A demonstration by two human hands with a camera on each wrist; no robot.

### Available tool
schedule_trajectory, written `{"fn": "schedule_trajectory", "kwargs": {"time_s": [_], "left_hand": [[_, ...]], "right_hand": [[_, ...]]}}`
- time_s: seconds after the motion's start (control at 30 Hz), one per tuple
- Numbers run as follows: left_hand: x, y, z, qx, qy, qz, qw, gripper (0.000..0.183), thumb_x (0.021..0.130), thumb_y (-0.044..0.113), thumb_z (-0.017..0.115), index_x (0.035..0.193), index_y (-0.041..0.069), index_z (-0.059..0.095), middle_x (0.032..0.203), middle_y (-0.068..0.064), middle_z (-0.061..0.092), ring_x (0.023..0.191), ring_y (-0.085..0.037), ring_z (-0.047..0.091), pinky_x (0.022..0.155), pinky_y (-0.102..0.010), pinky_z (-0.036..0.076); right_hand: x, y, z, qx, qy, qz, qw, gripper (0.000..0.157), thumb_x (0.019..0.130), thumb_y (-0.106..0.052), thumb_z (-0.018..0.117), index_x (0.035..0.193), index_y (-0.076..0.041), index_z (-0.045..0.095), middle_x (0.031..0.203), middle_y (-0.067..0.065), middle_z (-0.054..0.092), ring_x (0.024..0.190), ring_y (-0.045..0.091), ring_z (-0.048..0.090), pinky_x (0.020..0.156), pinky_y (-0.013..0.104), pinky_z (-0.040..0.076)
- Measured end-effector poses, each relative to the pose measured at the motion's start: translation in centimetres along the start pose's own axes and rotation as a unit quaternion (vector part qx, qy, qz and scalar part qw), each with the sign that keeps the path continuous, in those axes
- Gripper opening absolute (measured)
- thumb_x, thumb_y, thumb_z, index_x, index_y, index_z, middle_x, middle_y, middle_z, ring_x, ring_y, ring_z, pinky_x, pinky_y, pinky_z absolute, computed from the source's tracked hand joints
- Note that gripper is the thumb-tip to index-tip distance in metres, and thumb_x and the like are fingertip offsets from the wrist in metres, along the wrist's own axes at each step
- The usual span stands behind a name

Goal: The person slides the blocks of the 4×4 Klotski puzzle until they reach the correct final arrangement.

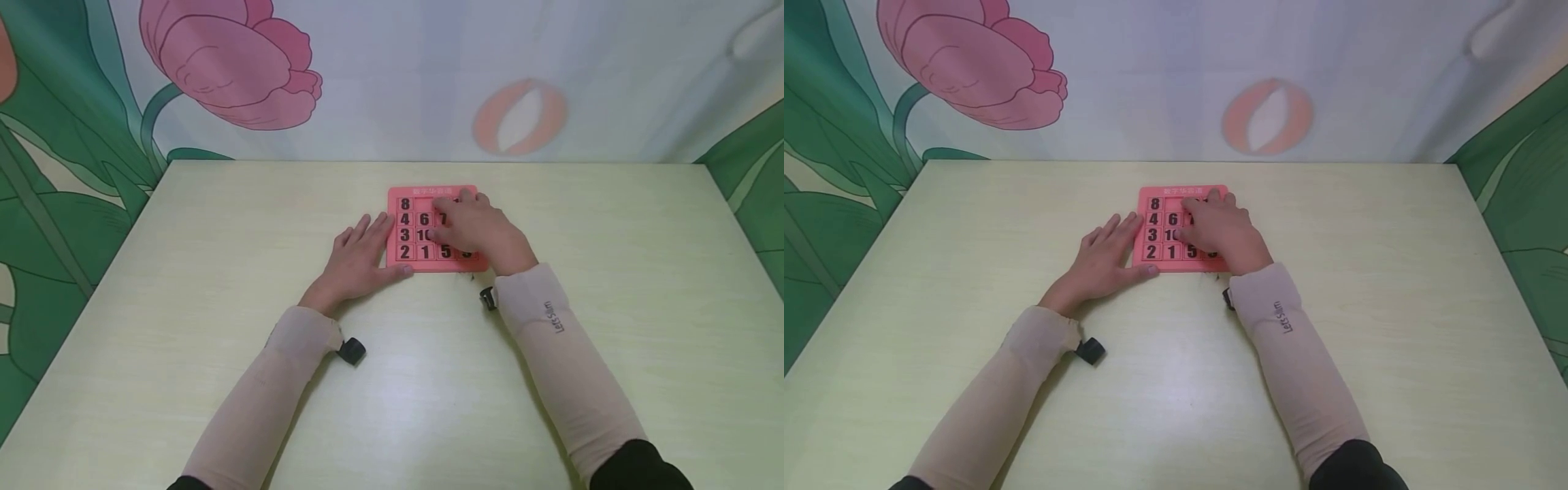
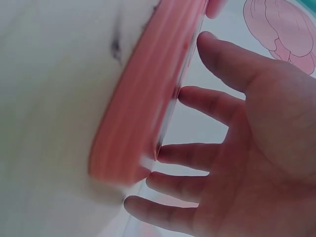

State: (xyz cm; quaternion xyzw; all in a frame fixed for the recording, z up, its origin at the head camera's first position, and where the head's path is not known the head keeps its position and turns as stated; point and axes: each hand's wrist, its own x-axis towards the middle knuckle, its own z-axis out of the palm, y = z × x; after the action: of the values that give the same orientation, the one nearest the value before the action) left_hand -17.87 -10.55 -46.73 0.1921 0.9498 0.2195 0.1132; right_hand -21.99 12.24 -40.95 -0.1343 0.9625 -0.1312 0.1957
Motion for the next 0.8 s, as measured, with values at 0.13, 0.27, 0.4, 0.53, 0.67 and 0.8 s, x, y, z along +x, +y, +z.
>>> {"fn": "schedule_trajectory", "kwargs": {"time_s": [0.13, 0.27, 0.4, 0.53, 0.67, 0.8], "left_hand": [[0.0, 0.0, 0.1, 0.003, -0.001, 0.0, 1.0, 0.101, 0.09, 0.073, 0.053, 0.164, 0.019, 0.01, 0.169, 0.002, 0.007, 0.154, -0.022, -0.006, 0.121, -0.046, -0.001], [0.0, 0.0, 0.0, 0.003, 0.0, -0.001, 1.0, 0.101, 0.09, 0.073, 0.053, 0.164, 0.019, 0.01, 0.169, 0.001, 0.006, 0.154, -0.023, -0.006, 0.121, -0.046, -0.001], [0.1, 0.1, -0.1, 0.004, 0.0, -0.002, 1.0, 0.101, 0.09, 0.072, 0.053, 0.164, 0.019, 0.01, 0.169, 0.001, 0.007, 0.154, -0.023, -0.005, 0.121, -0.047, 0.0], [0.0, 0.1, -0.2, 0.006, 0.001, -0.001, 1.0, 0.1, 0.091, 0.072, 0.053, 0.164, 0.019, 0.01, 0.169, 0.001, 0.007, 0.154, -0.023, -0.005, 0.121, -0.047, 0.0], [0.0, 0.1, -0.1, 0.007, 0.0, 0.004, 1.0, 0.101, 0.091, 0.072, 0.053, 0.164, 0.018, 0.01, 0.169, -0.001, 0.007, 0.154, -0.024, -0.005, 0.121, -0.047, 0.0], [0.0, 0.1, -0.1, 0.006, 0.001, 0.005, 1.0, 0.101, 0.091, 0.071, 0.054, 0.164, 0.018, 0.009, 0.169, -0.001, 0.007, 0.154, -0.025, -0.004, 0.121, -0.047, -0.001]], "right_hand": [[-0.1, 0.2, -0.1, 0.019, -0.009, -0.002, 1.0, 0.067, 0.101, -0.039, 0.06, 0.159, -0.017, 0.034, 0.146, 0.019, 0.035, 0.128, 0.041, 0.031, 0.103, 0.061, 0.038], [-0.2, 0.4, -0.4, 0.032, -0.015, 0.0, 0.999, 0.069, 0.101, -0.039, 0.06, 0.16, -0.017, 0.033, 0.155, 0.019, 0.03, 0.138, 0.042, 0.026, 0.11, 0.063, 0.031], [-0.3, 0.5, -0.7, 0.036, -0.02, -0.003, 0.999, 0.069, 0.101, -0.039, 0.059, 0.16, -0.017, 0.032, 0.158, 0.02, 0.027, 0.141, 0.042, 0.024, 0.111, 0.064, 0.028], [-0.3, 0.6, -0.8, 0.037, -0.018, -0.007, 0.999, 0.065, 0.103, -0.033, 0.057, 0.16, -0.016, 0.033, 0.154, 0.018, 0.031, 0.135, 0.039, 0.03, 0.11, 0.06, 0.033], [-0.5, 0.8, -0.9, 0.046, -0.021, 0.003, 0.999, 0.057, 0.104, -0.019, 0.047, 0.16, -0.018, 0.034, 0.151, 0.016, 0.032, 0.122, 0.035, 0.039, 0.1, 0.051, 0.041], [-0.8, 1.0, -1.1, 0.049, -0.021, 0.019, 0.998, 0.057, 0.104, -0.01, 0.042, 0.16, -0.018, 0.034, 0.152, 0.017, 0.033, 0.113, 0.035, 0.044, 0.094, 0.048, 0.042]]}}
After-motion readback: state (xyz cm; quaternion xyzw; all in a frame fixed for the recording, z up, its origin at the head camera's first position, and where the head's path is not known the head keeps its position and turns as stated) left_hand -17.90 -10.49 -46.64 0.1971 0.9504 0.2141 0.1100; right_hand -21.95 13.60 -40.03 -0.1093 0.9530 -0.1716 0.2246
